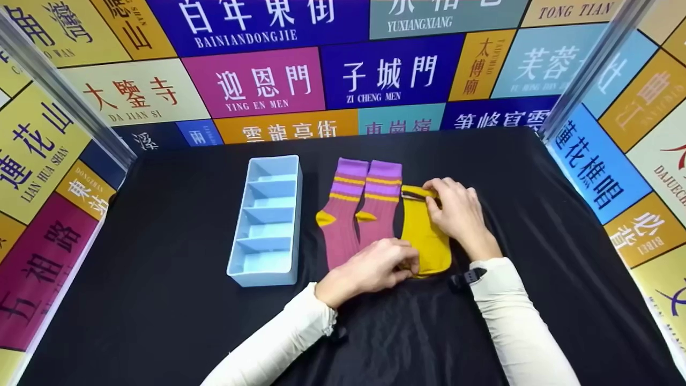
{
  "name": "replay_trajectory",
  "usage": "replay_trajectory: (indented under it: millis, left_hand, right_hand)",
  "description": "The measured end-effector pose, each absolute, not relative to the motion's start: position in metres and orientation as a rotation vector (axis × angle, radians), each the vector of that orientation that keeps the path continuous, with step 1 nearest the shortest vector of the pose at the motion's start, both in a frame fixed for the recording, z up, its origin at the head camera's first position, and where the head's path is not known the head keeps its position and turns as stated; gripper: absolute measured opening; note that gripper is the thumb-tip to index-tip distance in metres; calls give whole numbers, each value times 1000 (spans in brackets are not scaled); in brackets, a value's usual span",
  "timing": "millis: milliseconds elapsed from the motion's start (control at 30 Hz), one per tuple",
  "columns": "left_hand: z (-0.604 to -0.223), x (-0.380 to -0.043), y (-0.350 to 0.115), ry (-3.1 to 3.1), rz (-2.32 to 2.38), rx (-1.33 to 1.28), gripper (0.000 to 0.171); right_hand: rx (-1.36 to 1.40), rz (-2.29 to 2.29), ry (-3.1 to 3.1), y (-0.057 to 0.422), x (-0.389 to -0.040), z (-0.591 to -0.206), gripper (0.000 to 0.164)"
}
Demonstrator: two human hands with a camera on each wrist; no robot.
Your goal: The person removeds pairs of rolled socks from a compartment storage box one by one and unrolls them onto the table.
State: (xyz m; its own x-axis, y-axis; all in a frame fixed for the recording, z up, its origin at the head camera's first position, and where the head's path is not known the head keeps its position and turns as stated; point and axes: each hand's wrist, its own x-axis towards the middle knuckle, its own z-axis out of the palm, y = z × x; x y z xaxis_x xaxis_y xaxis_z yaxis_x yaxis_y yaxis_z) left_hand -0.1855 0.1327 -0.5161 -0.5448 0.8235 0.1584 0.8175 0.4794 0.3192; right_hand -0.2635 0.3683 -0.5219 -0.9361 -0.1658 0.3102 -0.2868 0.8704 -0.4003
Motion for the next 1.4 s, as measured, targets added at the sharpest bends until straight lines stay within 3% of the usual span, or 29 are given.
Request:
replay_trajectory:
  millis: [233, 433, 600, 833, 1067, 1400]
  left_hand:
    - [-516, -186, 133, 2692, 586, 1464, 10]
    - [-516, -185, 133, 2694, 598, 1460, 15]
    - [-516, -185, 133, 2687, 589, 1484, 18]
    - [-517, -186, 132, 2692, 566, 1484, 17]
    - [-517, -187, 132, 2675, 573, 1484, 16]
    - [-518, -189, 133, 2646, 642, 1456, 11]
  right_hand:
    - [333, 687, -2757, 370, -268, -520, 22]
    - [364, 610, -2786, 373, -278, -522, 32]
    - [313, 598, -2773, 373, -287, -521, 31]
    - [337, 580, -2754, 371, -295, -521, 16]
    - [271, 565, -2844, 374, -302, -520, 29]
    - [-50, 685, -2838, 372, -308, -518, 42]
